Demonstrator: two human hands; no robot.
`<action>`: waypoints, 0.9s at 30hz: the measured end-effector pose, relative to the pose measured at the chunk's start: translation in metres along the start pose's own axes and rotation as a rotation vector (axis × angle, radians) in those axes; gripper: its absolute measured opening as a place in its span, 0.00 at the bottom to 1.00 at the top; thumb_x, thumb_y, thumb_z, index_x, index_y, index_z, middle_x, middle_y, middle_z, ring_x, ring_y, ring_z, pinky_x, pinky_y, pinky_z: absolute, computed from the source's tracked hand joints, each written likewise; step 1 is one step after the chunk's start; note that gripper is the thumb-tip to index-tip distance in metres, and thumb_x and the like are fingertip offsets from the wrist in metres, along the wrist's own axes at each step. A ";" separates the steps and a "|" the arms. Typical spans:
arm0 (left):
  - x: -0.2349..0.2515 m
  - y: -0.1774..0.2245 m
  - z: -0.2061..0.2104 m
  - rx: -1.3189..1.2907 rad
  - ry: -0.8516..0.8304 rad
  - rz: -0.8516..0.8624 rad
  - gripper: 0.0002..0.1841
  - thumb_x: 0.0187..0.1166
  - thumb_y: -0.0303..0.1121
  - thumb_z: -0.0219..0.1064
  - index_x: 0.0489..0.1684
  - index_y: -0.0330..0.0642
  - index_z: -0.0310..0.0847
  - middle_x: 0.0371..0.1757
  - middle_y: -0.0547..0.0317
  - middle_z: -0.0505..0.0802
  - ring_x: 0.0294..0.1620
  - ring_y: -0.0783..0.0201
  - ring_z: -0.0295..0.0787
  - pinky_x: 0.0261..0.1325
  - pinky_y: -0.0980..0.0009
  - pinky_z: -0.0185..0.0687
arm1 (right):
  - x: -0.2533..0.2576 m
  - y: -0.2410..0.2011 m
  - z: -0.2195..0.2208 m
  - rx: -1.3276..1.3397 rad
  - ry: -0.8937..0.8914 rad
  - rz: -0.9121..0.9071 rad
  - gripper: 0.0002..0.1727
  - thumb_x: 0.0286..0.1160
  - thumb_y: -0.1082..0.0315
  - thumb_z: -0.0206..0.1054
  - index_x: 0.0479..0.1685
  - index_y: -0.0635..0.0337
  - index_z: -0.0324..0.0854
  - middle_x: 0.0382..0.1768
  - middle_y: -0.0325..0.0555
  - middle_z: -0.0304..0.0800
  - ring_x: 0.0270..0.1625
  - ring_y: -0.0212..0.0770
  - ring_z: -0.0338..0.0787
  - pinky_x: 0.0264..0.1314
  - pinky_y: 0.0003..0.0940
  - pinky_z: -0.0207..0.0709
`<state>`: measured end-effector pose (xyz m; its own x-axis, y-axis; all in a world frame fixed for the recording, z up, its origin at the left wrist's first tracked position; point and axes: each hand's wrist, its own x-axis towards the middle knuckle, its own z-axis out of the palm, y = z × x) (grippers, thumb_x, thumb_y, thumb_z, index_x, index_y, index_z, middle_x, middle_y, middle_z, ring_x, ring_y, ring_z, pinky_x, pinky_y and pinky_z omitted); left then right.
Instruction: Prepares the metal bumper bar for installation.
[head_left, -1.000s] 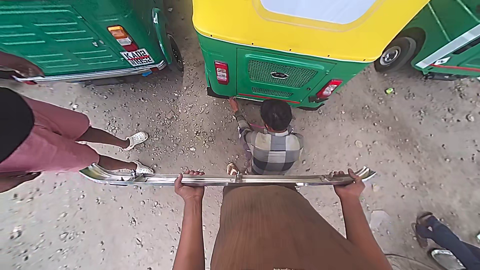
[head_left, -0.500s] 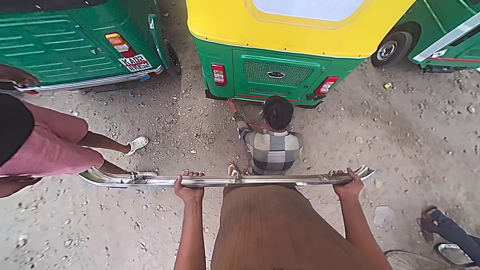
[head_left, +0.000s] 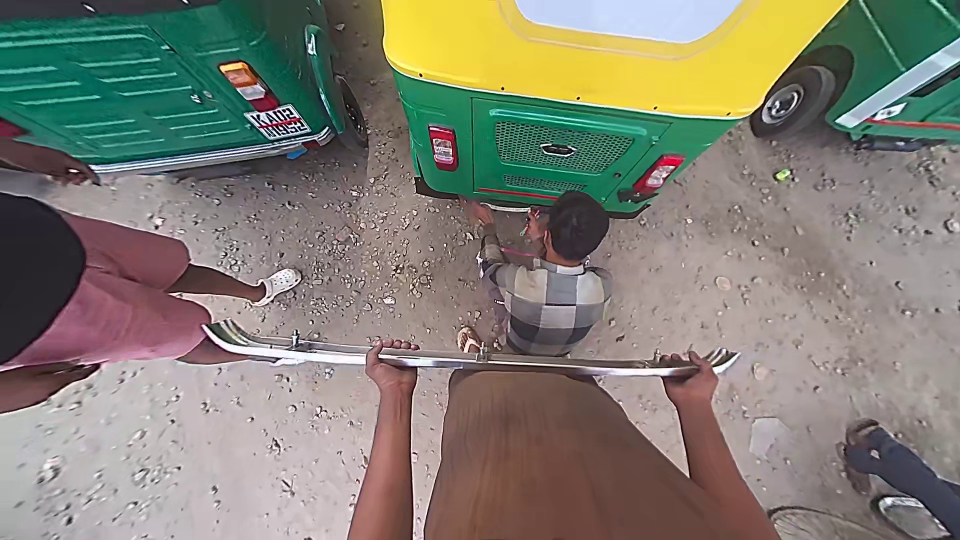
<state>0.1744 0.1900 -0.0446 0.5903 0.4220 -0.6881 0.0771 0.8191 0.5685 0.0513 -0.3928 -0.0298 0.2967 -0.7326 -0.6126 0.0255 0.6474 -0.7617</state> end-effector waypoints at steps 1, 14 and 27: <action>0.004 -0.002 -0.001 0.029 0.020 -0.015 0.19 0.88 0.44 0.45 0.24 0.51 0.71 0.15 0.63 0.81 0.17 0.61 0.84 0.30 0.56 0.88 | 0.000 0.005 -0.005 -0.032 0.027 0.031 0.08 0.85 0.55 0.53 0.47 0.47 0.68 0.26 0.40 0.80 0.27 0.40 0.85 0.35 0.45 0.85; 0.040 -0.029 -0.029 0.163 0.112 -0.171 0.15 0.88 0.42 0.50 0.27 0.50 0.66 0.19 0.63 0.80 0.22 0.62 0.83 0.36 0.57 0.87 | -0.007 0.014 -0.020 -0.229 0.150 0.082 0.11 0.83 0.55 0.56 0.47 0.53 0.68 0.27 0.45 0.81 0.25 0.42 0.85 0.33 0.44 0.86; 0.060 -0.008 -0.030 0.214 0.138 -0.189 0.13 0.88 0.43 0.51 0.31 0.50 0.67 0.22 0.62 0.81 0.24 0.61 0.84 0.38 0.56 0.87 | -0.023 0.042 -0.021 -0.229 0.175 0.105 0.12 0.84 0.54 0.56 0.48 0.52 0.68 0.29 0.44 0.81 0.28 0.42 0.86 0.35 0.44 0.86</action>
<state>0.1852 0.2202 -0.1033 0.4358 0.3304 -0.8372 0.3515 0.7938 0.4963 0.0257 -0.3535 -0.0520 0.1174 -0.7023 -0.7021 -0.2180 0.6715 -0.7082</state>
